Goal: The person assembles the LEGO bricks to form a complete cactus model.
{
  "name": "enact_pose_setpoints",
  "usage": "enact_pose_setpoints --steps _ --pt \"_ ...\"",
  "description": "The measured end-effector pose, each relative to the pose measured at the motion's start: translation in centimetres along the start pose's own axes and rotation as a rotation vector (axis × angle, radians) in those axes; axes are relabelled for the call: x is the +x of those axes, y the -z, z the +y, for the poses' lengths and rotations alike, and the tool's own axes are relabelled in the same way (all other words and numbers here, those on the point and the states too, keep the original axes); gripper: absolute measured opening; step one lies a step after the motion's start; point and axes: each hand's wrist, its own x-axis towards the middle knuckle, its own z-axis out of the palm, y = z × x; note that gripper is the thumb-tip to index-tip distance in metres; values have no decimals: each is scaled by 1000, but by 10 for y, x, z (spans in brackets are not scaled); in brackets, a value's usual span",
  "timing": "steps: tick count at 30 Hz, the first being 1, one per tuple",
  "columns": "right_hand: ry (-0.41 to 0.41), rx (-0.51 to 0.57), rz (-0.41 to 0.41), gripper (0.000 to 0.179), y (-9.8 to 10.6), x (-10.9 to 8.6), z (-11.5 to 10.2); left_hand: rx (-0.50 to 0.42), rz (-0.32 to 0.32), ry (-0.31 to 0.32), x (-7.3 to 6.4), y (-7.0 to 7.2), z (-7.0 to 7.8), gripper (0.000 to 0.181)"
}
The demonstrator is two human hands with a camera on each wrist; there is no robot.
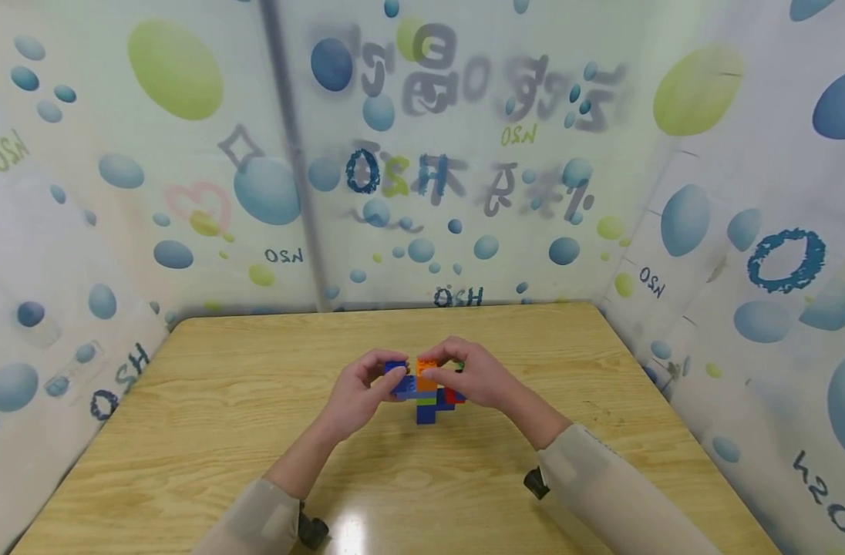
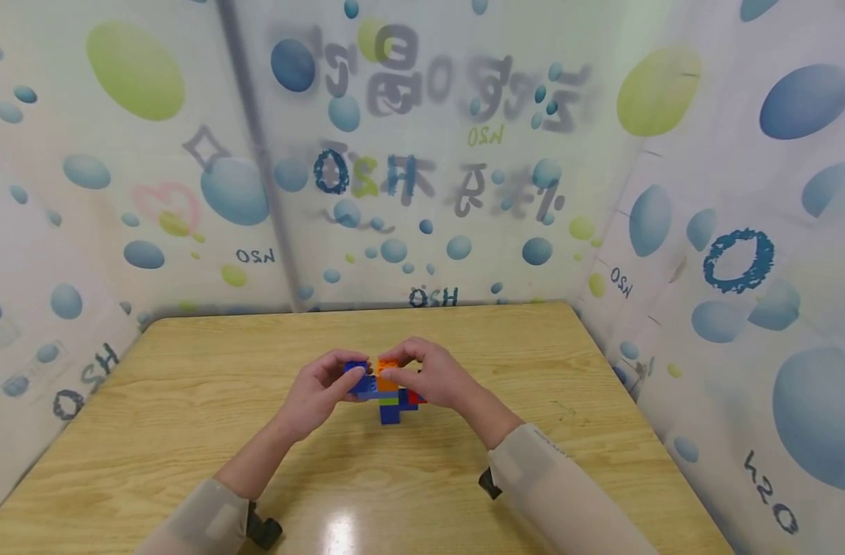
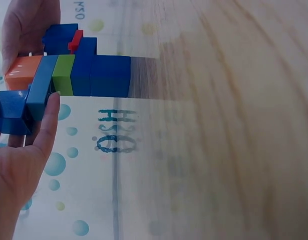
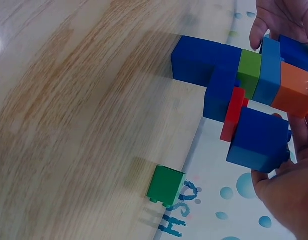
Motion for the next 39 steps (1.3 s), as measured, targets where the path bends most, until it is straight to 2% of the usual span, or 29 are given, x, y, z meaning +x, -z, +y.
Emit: enact_pose_setpoints --steps 9,21,26,39 --pt "16 -6 3 28 -2 -3 0 -9 -9 -7 -1 1 -2 37" --pt "41 -70 14 31 2 -8 -2 -11 -6 2 -1 0 -1 34" --pt "37 -85 37 31 9 -12 5 -1 1 3 -1 0 0 27" --pt "-22 -46 79 32 39 -32 32 -5 4 -2 0 0 -1 26"
